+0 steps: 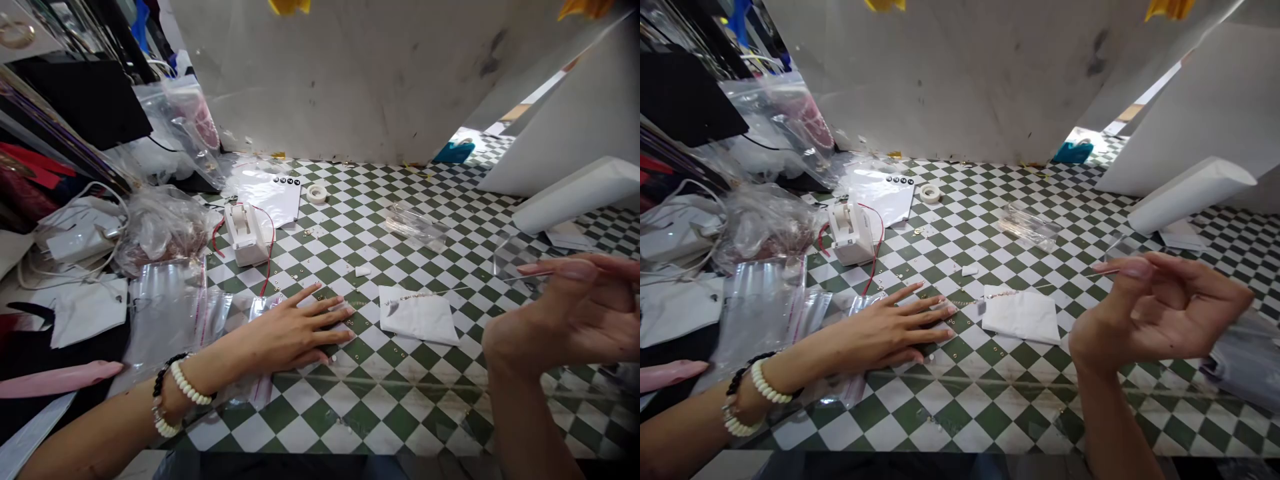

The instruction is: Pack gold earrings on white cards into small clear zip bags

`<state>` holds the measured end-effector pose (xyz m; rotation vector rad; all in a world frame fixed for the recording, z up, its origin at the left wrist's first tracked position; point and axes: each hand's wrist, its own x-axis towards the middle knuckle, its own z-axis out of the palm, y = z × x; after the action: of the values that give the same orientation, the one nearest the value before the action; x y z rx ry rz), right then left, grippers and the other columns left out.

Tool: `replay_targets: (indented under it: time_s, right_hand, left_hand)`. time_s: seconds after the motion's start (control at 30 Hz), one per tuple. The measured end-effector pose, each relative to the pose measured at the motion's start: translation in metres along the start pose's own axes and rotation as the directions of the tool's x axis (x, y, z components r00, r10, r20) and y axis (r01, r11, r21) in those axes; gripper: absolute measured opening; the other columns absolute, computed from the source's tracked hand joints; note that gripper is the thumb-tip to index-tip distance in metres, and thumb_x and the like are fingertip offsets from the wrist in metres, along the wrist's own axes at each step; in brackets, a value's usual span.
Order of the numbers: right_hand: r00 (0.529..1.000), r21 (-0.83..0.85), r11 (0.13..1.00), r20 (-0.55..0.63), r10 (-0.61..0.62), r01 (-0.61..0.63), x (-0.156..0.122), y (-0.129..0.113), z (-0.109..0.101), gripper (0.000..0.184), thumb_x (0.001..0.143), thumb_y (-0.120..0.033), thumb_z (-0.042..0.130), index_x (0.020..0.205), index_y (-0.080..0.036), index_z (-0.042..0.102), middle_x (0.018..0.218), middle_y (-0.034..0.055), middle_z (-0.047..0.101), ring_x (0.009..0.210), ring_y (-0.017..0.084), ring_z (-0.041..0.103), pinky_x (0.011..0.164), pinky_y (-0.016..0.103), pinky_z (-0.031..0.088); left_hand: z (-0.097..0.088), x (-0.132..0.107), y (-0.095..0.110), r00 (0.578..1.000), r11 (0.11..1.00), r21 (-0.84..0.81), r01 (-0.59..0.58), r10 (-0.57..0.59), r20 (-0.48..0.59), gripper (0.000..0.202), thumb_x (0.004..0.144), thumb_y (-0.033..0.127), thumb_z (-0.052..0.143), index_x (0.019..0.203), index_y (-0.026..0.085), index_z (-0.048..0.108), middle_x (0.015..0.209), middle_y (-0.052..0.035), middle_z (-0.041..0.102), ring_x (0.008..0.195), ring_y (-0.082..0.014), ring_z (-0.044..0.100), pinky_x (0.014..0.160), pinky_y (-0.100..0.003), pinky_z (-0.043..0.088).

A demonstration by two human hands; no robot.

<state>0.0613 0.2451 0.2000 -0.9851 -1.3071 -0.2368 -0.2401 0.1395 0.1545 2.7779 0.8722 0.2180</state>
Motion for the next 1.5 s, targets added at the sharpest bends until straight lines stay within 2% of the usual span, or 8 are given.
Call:
replay_targets:
  time_s: [0.13,0.73,0.87,0.97,1.07,1.27,1.33,1.5]
  right_hand:
    - [0.986,0.121,0.979,-0.044,-0.161,0.165,-0.001,-0.001,0.008,0.02,0.084,-0.035,0.066,0.081,-0.02,0.053,0.079,-0.0012,0.054,0.047,0.01,0.055,0.045,0.031,0.043]
    - [0.982,0.172,0.966,-0.022,-0.19,0.191,-0.004,0.008,0.007,0.016,0.084,-0.029,0.067,0.092,-0.017,0.063,0.082,0.0005,0.056,0.05,0.011,0.059,0.045,0.031,0.044]
    - [0.981,0.26,0.953,0.071,-0.179,0.155,-0.006,-0.001,0.007,0.015,0.08,-0.018,0.07,0.095,-0.016,0.066,0.085,0.0,0.059,0.054,0.011,0.063,0.047,0.029,0.047]
    - [0.954,0.339,0.941,0.288,-0.087,-0.017,-0.007,-0.015,0.006,0.018,0.076,-0.01,0.074,0.09,-0.018,0.067,0.08,-0.0018,0.062,0.055,0.011,0.064,0.047,0.027,0.052]
    - [0.849,0.354,0.911,0.528,-0.006,-0.214,-0.01,-0.026,0.003,0.016,0.079,-0.01,0.074,0.089,-0.021,0.068,0.075,-0.0034,0.063,0.054,0.012,0.064,0.046,0.027,0.054]
    - [0.485,0.38,0.744,0.87,-0.085,-0.55,-0.017,-0.031,-0.002,0.019,0.088,-0.011,0.066,0.098,-0.027,0.068,0.078,-0.0039,0.066,0.065,0.015,0.069,0.058,0.032,0.062]
    - [0.357,0.313,0.789,0.925,-0.128,-0.528,-0.018,-0.032,-0.001,0.02,0.09,-0.016,0.066,0.104,-0.029,0.068,0.088,-0.0021,0.069,0.079,0.016,0.072,0.072,0.034,0.063]
    - [-0.097,0.109,0.955,0.985,-0.141,-0.276,-0.023,-0.035,0.003,0.049,0.084,-0.041,0.075,0.13,-0.034,0.061,0.13,0.0047,0.063,0.125,0.027,0.057,0.1,0.043,0.053]
  left_hand:
    - [0.0,-0.001,-0.003,0.998,0.998,0.011,0.066,-0.066,0.01,0.051,0.106,0.049,0.033,0.153,0.028,0.037,0.162,-0.0016,0.03,0.152,-0.022,0.026,0.127,-0.045,0.004]
    - [0.004,0.0,-0.002,0.994,0.994,-0.015,0.104,-0.104,-0.018,0.058,0.105,0.054,0.03,0.154,0.023,0.034,0.161,-0.0047,0.033,0.153,-0.0213,0.023,0.127,-0.045,-0.002]
    - [0.003,0.0,-0.003,0.997,0.996,-0.037,0.076,-0.077,-0.019,0.054,0.105,0.053,0.033,0.152,0.028,0.038,0.161,-0.0035,0.033,0.151,-0.0229,0.029,0.127,-0.045,0.006]
    - [0.003,0.0,-0.003,0.996,0.996,-0.05,0.08,-0.081,-0.026,0.052,0.105,0.052,0.034,0.15,0.027,0.043,0.16,-0.0046,0.036,0.149,-0.0242,0.033,0.126,-0.046,0.013]
    - [0.003,0.0,-0.003,0.996,0.995,-0.053,0.082,-0.083,-0.029,0.053,0.104,0.052,0.034,0.15,0.026,0.043,0.159,-0.0057,0.038,0.148,-0.0246,0.034,0.125,-0.045,0.016]
    - [0.002,0.001,-0.003,0.997,0.997,-0.013,0.08,-0.08,0.011,0.053,0.105,0.052,0.029,0.15,0.025,0.042,0.161,-0.0055,0.035,0.149,-0.0249,0.032,0.123,-0.045,0.016]
    - [0.002,0.001,-0.003,0.997,0.997,0.004,0.074,-0.074,0.007,0.052,0.105,0.052,0.029,0.148,0.025,0.042,0.16,-0.0058,0.036,0.149,-0.025,0.032,0.122,-0.044,0.017]
    - [0.005,0.003,-0.003,0.997,0.997,0.042,0.058,-0.056,-0.05,0.042,0.105,0.041,0.041,0.14,0.02,0.049,0.15,-0.0088,0.051,0.139,-0.0271,0.044,0.111,-0.042,0.03]
